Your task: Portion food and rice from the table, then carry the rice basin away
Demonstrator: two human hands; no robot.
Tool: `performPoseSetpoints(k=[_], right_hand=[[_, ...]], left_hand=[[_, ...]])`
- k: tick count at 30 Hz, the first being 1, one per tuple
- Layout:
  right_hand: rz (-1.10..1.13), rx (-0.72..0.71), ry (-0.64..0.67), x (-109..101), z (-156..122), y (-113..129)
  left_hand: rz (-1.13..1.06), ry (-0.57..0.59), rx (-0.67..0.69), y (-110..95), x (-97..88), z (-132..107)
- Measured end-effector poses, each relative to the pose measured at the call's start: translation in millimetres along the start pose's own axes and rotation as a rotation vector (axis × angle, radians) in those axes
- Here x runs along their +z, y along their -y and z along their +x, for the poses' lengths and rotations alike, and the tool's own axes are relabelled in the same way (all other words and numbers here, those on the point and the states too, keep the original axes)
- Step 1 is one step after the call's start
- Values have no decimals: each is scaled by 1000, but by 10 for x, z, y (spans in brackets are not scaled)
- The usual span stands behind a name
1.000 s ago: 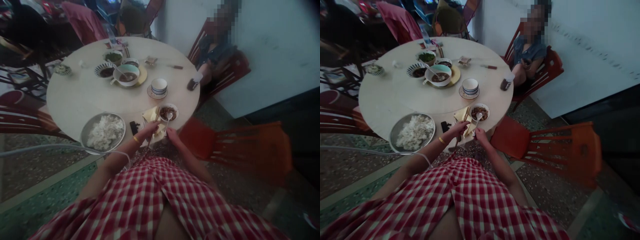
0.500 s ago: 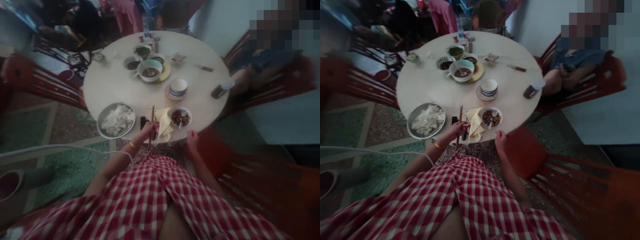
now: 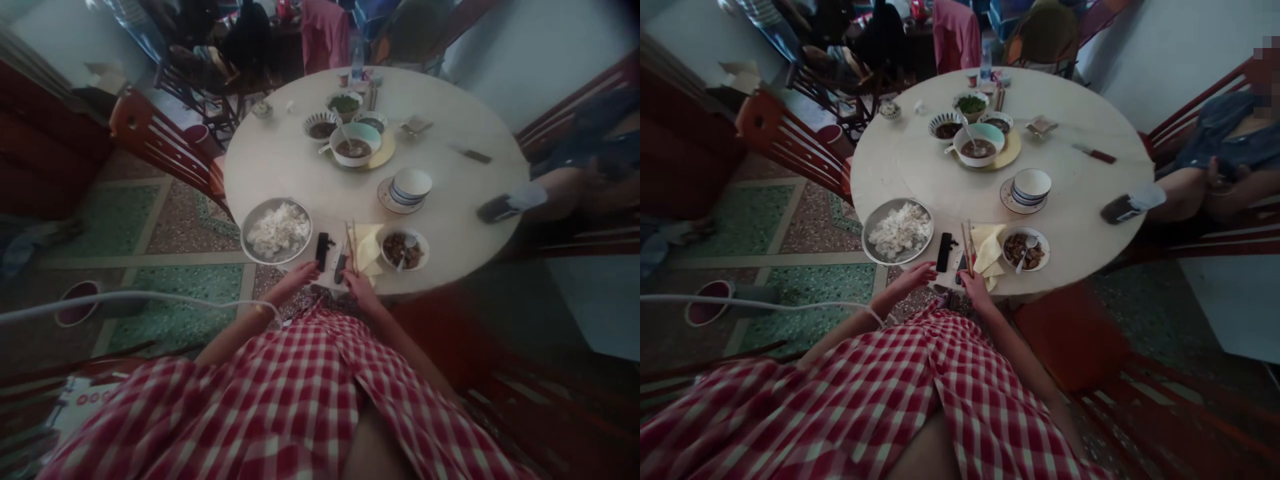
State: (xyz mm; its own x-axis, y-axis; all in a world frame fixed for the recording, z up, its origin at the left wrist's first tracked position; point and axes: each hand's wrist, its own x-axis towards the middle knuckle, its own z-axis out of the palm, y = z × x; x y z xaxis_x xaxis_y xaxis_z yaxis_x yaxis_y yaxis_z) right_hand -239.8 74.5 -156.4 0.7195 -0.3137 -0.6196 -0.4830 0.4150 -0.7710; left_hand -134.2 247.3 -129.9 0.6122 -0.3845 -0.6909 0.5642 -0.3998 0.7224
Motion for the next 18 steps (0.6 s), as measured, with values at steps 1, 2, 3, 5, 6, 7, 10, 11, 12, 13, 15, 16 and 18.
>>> performPoseSetpoints(k=[1, 2, 3, 5, 6, 7, 10, 11, 12, 13, 15, 16, 18], right_hand=[[-5, 22, -26, -10, 6, -34], [-14, 34, -45, -3, 18, -65], [-32, 27, -66, 22, 34, -93], [-83, -14, -122, 129, 73, -130], [-103, -32, -161, 209, 93, -140], [-116, -44, -201, 302, 112, -144], [-103, -30, -265, 614, 184, -146], [-99, -24, -270, 710, 216, -151], [-101, -23, -280, 794, 251, -161], [-107, -27, -298, 863, 285, -177], [-112, -50, -362, 958, 331, -232], [-103, -58, -408, 988, 334, -269], [-49, -64, -494, 1022, 294, -346]], left_hand=[[-58, -35, -114, 79, -266, -54], [-129, -81, -214, 146, -530, -96], [-196, -134, -263, 196, -781, -117], [-300, -182, -293, 228, -1218, -77], [-335, -174, -296, 209, -1393, -16], [-355, -150, -302, 173, -1534, 67], [-337, -71, -358, 23, -1765, 366], [-312, -63, -385, -22, -1789, 454], [-285, -68, -407, -60, -1796, 526], [-265, -77, -425, -90, -1793, 577], [-268, -85, -418, -135, -1774, 615], [-280, -81, -405, -157, -1764, 606], [-298, -39, -392, -212, -1747, 556]])
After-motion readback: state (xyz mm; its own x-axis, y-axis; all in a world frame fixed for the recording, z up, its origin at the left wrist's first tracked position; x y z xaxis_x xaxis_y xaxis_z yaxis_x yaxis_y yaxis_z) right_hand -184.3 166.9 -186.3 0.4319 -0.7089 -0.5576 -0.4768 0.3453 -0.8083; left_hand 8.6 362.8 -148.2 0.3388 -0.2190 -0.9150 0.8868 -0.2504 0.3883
